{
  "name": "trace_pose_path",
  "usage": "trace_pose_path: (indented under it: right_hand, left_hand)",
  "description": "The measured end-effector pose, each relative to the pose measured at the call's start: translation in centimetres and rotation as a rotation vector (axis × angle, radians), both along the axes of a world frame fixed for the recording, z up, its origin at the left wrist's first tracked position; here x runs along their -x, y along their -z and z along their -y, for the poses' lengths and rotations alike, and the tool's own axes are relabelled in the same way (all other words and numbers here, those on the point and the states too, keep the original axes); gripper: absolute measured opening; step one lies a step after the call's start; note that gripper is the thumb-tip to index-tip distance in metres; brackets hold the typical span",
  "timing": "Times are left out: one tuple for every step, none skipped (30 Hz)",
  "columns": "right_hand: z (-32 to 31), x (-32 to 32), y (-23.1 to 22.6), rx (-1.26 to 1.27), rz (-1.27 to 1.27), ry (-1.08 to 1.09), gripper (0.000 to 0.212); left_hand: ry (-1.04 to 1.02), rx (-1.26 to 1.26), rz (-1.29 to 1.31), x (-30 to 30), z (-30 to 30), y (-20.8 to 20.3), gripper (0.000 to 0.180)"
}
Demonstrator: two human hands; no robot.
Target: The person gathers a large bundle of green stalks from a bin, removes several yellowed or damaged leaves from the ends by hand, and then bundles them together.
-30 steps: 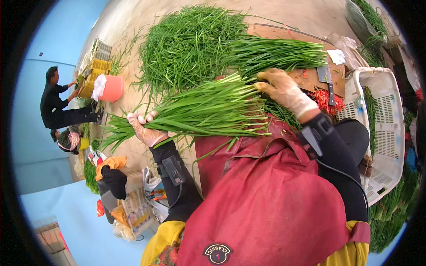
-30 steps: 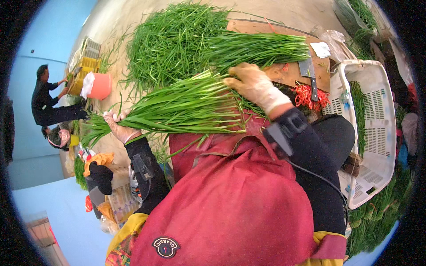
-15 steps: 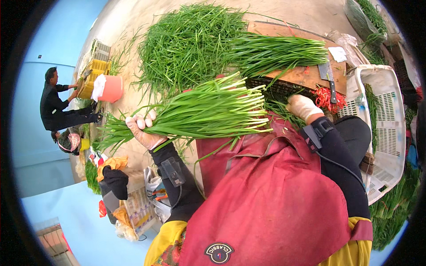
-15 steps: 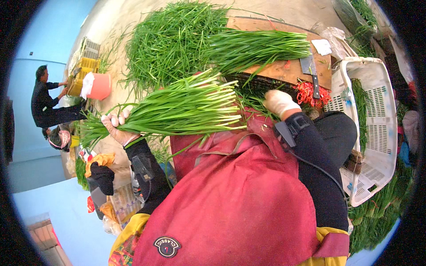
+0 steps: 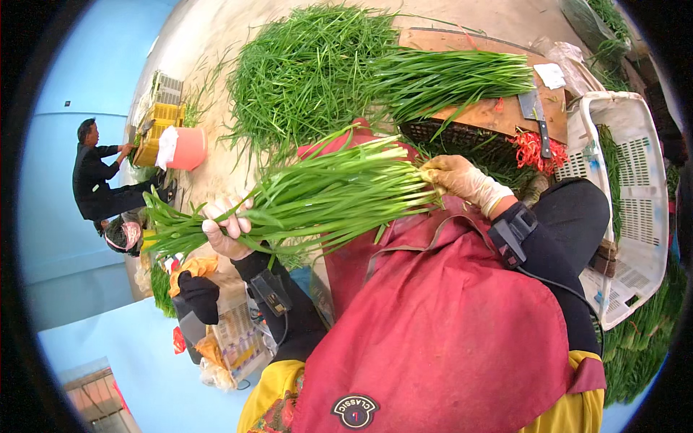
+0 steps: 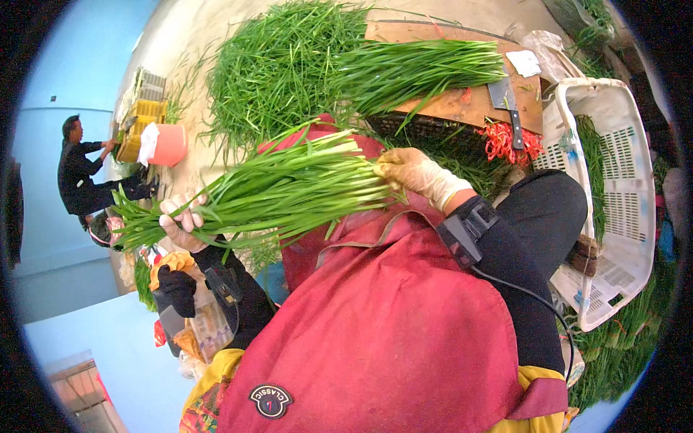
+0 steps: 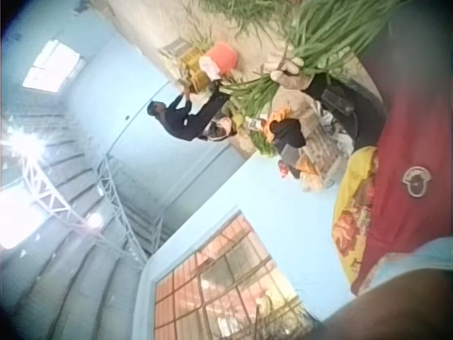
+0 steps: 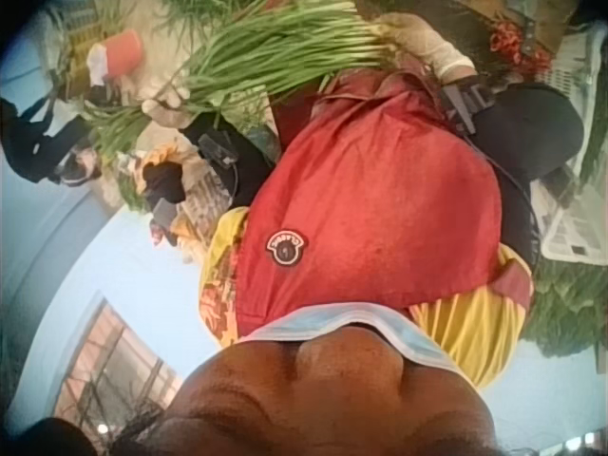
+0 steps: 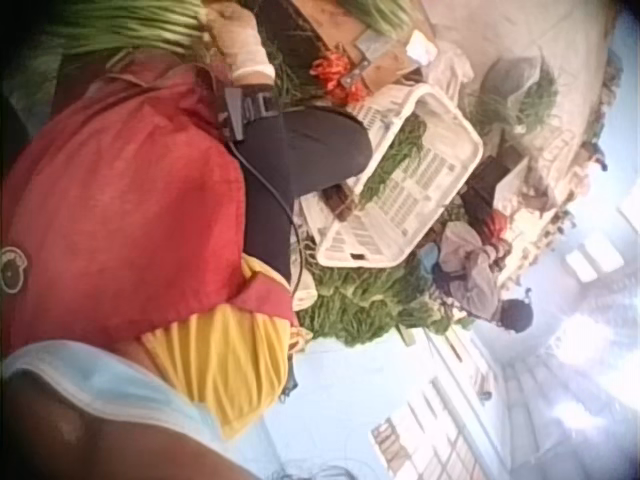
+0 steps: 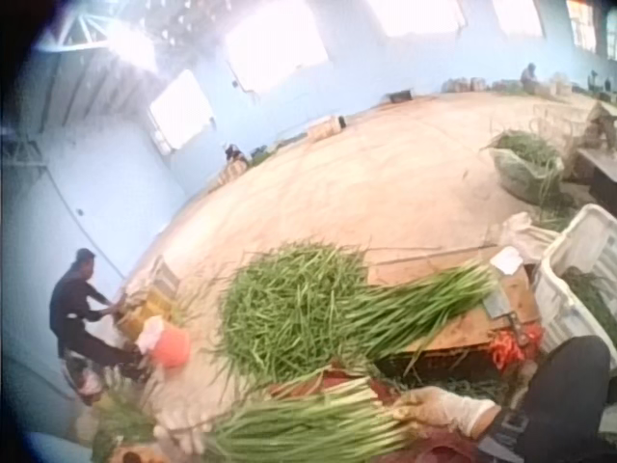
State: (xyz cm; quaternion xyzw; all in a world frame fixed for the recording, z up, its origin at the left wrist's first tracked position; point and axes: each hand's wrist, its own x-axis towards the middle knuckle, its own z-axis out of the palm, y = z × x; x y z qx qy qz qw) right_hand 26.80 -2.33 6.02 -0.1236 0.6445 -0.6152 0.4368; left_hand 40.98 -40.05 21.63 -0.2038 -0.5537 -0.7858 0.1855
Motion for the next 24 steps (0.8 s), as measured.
trace_pose_path:
  right_hand:
    - [-0.7, -0.2, 0.7, 0.019, 0.049, 0.029, 0.031]
    - [-1.6, -0.2, 1.5, 0.038, 0.097, 0.058, 0.029]
    - [-2.4, -0.3, 2.3, -0.067, 0.008, 0.082, 0.021]
    - [-3.3, 0.1, 3.0, -0.291, -0.067, 0.061, 0.014]
    - [-4.6, 0.4, 3.4, -0.415, -0.149, 0.018, 0.013]
    - [-5.5, 0.7, 3.7, -0.576, -0.187, -0.011, 0.013]
    - [-6.0, 1.0, 3.8, -0.501, -0.193, 0.0, 0.014]
    - [-6.3, 1.3, 3.7, -0.451, -0.174, 0.028, 0.016]
    - [-6.2, 1.5, 3.4, -0.457, -0.092, 0.038, 0.018]
    - [-5.7, 1.7, 3.0, -0.302, -0.08, 0.078, 0.024]
    - [-4.7, 2.0, 2.5, -0.203, -0.004, 0.1, 0.03]
    - [-3.4, 2.2, 2.0, -0.102, 0.073, 0.122, 0.036]
    - [-1.9, 2.2, 1.6, -0.059, 0.143, 0.134, 0.038]
    - [-0.3, 2.2, 1.3, -0.015, 0.21, 0.145, 0.042]
    - [1.5, 1.4, 1.2, 0.034, 0.171, 0.218, 0.045]
    - [2.6, 0.5, 1.1, 0.157, 0.103, 0.26, 0.048]
    - [4.0, 0.8, 1.3, 0.201, -0.045, 0.22, 0.054]
    - [4.5, 0.5, 1.6, 0.278, 0.208, 0.248, 0.045]
    - [4.6, 0.6, 2.2, 0.205, 0.22, 0.3, 0.036]
    - [4.0, 0.7, 2.8, 0.232, 0.204, 0.322, 0.029]
    - [3.3, 1.1, 3.6, 0.095, 0.014, 0.404, 0.019]
    - [1.4, 1.3, 4.4, -0.123, -0.22, 0.364, 0.019]
    - [-0.9, 1.8, 5.2, -0.418, -0.426, 0.288, 0.023]
    - [-3.1, 2.0, 5.9, -0.584, -0.558, 0.231, 0.024]
  left_hand:
    - [-0.008, -0.06, 0.017, -0.3, -0.2, 0.0, 0.029]
    - [0.026, -0.111, 0.025, -0.5, -0.3, 0.1, 0.029]
    - [0.023, -0.12, 0.019, -0.6, -0.3, 0.2, 0.03]
    - [0.011, -0.135, 0.012, -0.6, -0.3, 0.3, 0.03]
    - [0.021, -0.153, -0.002, -0.6, -0.3, 0.4, 0.03]
    - [0.023, -0.176, -0.008, -0.5, -0.3, 0.5, 0.029]
    - [0.039, -0.168, -0.02, -0.4, -0.2, 0.5, 0.029]
    - [0.063, -0.154, -0.028, -0.3, -0.2, 0.4, 0.029]
    - [0.078, -0.146, -0.024, -0.2, -0.1, 0.3, 0.028]
    - [0.098, -0.146, -0.025, -0.1, -0.1, 0.1, 0.028]
    - [0.1, -0.133, -0.023, 0.0, -0.2, 0.0, 0.028]
    - [0.107, -0.128, -0.022, 0.1, -0.3, -0.1, 0.028]
    - [0.125, -0.133, -0.027, 0.2, -0.4, -0.2, 0.028]
    - [0.111, -0.151, -0.037, 0.3, -0.6, -0.1, 0.027]
    - [0.103, -0.18, -0.054, 0.3, -0.7, -0.1, 0.026]
    - [0.095, -0.199, -0.059, 0.3, -0.8, 0.0, 0.025]
    - [0.101, -0.163, -0.05, 0.3, -0.7, 0.0, 0.03]
    - [0.096, -0.155, -0.042, 0.1, -0.6, 0.1, 0.03]
    - [0.088, -0.165, -0.036, 0.0, -0.3, 0.2, 0.03]
    - [0.077, -0.176, -0.023, -0.1, 0.0, 0.3, 0.03]
    - [0.098, -0.177, 0.006, -0.4, 0.4, 0.3, 0.031]
    - [0.076, -0.168, 0.038, -0.5, 0.8, 0.5, 0.032]
    - [0.067, -0.187, 0.062, -0.6, 1.2, 0.7, 0.032]
    - [0.078, -0.214, 0.094, -0.7, 1.5, 0.8, 0.032]
